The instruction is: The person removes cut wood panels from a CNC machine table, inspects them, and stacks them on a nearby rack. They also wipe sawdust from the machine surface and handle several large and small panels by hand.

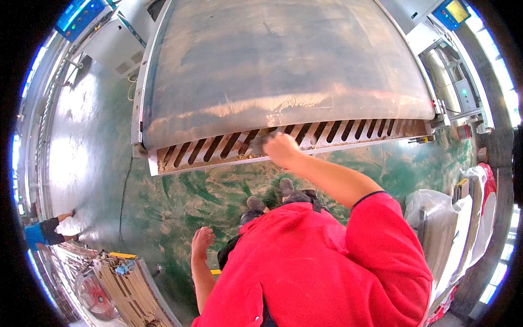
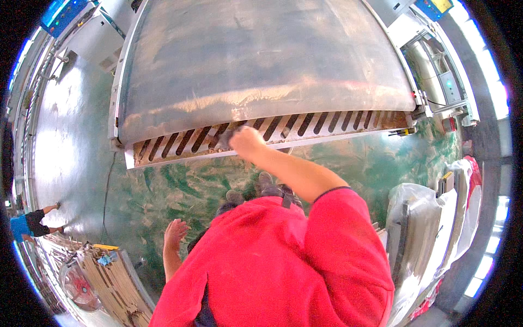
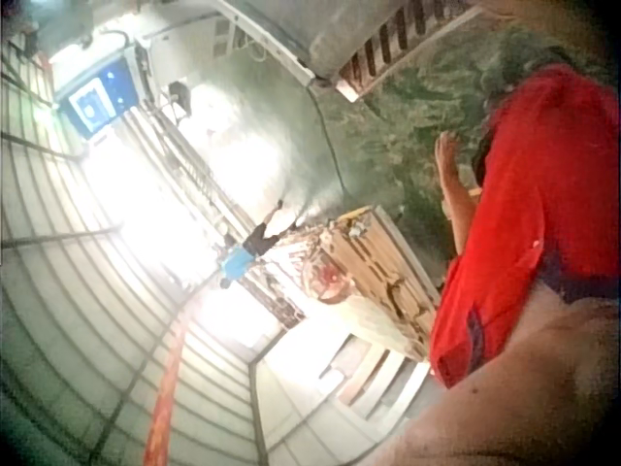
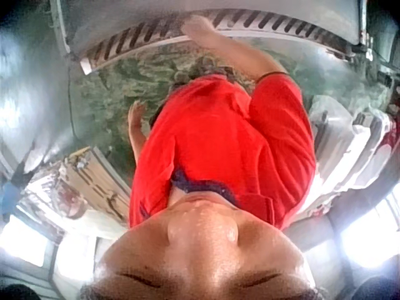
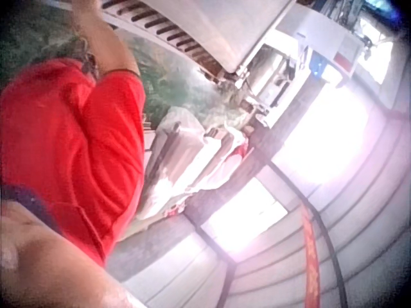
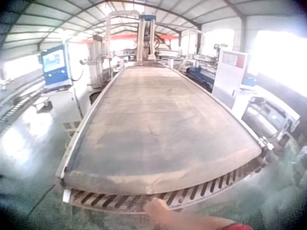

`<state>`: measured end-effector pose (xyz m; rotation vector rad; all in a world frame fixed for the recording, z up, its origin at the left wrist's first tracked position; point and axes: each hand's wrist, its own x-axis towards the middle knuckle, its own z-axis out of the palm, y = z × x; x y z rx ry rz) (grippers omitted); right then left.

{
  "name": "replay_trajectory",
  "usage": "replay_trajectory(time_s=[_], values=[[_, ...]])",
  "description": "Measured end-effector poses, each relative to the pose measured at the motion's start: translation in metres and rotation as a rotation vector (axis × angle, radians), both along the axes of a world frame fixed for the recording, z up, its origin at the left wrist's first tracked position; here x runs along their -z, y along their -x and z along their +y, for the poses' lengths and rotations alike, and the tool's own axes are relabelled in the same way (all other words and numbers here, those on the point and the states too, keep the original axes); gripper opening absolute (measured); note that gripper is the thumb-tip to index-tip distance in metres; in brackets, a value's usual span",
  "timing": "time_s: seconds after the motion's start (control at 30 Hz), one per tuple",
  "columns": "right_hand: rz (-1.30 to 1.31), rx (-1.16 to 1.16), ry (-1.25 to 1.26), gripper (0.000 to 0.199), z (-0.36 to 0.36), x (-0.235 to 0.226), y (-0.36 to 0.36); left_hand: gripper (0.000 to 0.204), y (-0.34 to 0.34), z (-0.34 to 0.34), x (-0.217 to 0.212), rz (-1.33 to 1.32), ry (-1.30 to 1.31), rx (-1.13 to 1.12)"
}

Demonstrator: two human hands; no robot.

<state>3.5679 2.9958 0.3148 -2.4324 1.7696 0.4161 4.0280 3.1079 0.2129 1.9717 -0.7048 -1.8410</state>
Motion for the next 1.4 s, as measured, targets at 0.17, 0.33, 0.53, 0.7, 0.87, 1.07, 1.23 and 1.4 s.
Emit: replay_trajectory(time_s=[0.17, 0.33, 0.53, 0.7, 0.87, 1.07, 1.23, 1.4], values=[[0.121, 0.156, 0.007, 0.013, 0.049, 0.01, 0.104, 0.044, -0.011, -0.006, 0.018, 0.026, -0.028, 0.009], [-0.076, 0.277, 0.167, 0.019, 0.068, -0.012, 0.133, 0.044, 0.005, -0.03, 0.009, 0.008, 0.009, 0.052], [-0.555, 0.353, 0.029, 0.027, 0.0, -0.033, 0.028, 0.044, 0.023, -0.043, -0.005, 0.004, 0.061, 0.117], [-0.243, 0.075, -0.102, 0.013, -0.029, -0.027, -0.028, 0.042, 0.026, -0.042, -0.008, -0.006, 0.065, 0.117], [-0.163, 0.175, -0.111, 0.008, -0.005, -0.019, 0.011, 0.042, 0.01, -0.024, 0.007, -0.011, 0.025, 0.062], [-0.144, 0.43, -0.089, 0.017, 0.024, -0.017, 0.084, 0.042, 0.007, -0.016, 0.012, 0.0, -0.001, 0.024], [-0.434, 0.406, -0.067, 0.018, 0.024, -0.026, 0.065, 0.042, 0.013, -0.023, 0.007, -0.02, -0.001, 0.058], [-0.345, 0.263, -0.093, 0.015, -0.004, 0.003, 0.018, 0.04, 0.022, -0.039, 0.002, -0.028, 0.001, 0.085]])
